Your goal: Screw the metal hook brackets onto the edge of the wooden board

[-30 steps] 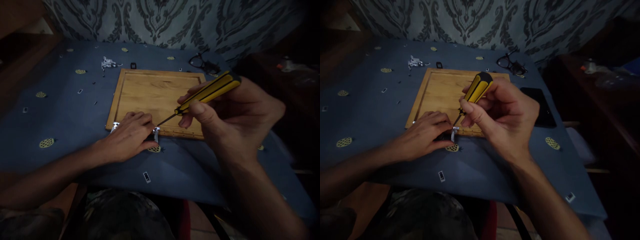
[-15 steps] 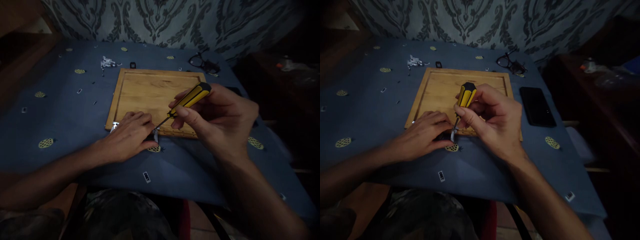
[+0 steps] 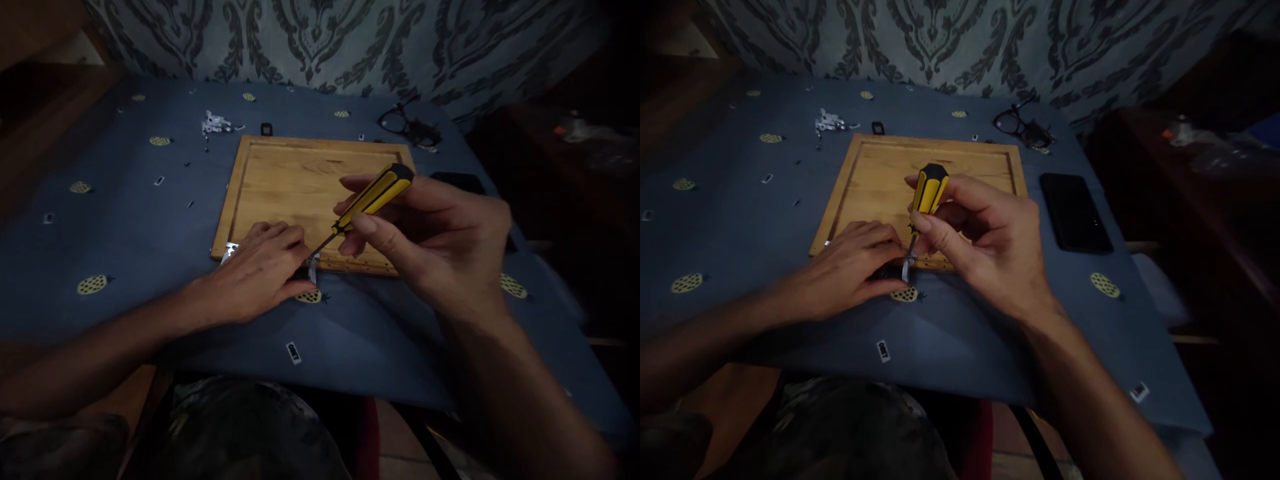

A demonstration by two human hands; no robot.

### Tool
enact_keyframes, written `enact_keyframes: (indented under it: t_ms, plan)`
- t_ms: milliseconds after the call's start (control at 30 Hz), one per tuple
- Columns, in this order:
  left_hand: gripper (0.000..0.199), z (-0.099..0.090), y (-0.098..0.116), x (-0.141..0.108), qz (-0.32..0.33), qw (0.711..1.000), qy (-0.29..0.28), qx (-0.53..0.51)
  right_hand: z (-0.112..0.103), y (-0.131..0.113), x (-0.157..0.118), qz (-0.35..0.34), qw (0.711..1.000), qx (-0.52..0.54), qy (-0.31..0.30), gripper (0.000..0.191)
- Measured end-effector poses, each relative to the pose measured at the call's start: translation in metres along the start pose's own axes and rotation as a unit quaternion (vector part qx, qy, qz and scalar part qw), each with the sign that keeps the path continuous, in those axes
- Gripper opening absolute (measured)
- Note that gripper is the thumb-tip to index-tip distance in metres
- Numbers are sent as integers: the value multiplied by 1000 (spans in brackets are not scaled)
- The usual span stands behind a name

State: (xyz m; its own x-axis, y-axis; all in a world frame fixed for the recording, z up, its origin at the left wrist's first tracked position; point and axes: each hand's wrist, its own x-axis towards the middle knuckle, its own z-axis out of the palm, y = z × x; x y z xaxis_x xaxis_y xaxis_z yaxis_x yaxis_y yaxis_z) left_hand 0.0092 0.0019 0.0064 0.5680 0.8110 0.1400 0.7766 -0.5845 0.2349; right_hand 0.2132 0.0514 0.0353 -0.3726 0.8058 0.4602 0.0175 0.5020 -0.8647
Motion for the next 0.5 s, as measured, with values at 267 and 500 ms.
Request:
enact_keyframes:
  t_ms: [267,500]
  plan:
    - [34,2,-1,0,-5,1000,-4,2,0,5,-2,-1,1000,-16,22,28]
    - [35,1,1,1,-14,1000,-11,-6,-2,2,0,0,1000,-3,-18,20]
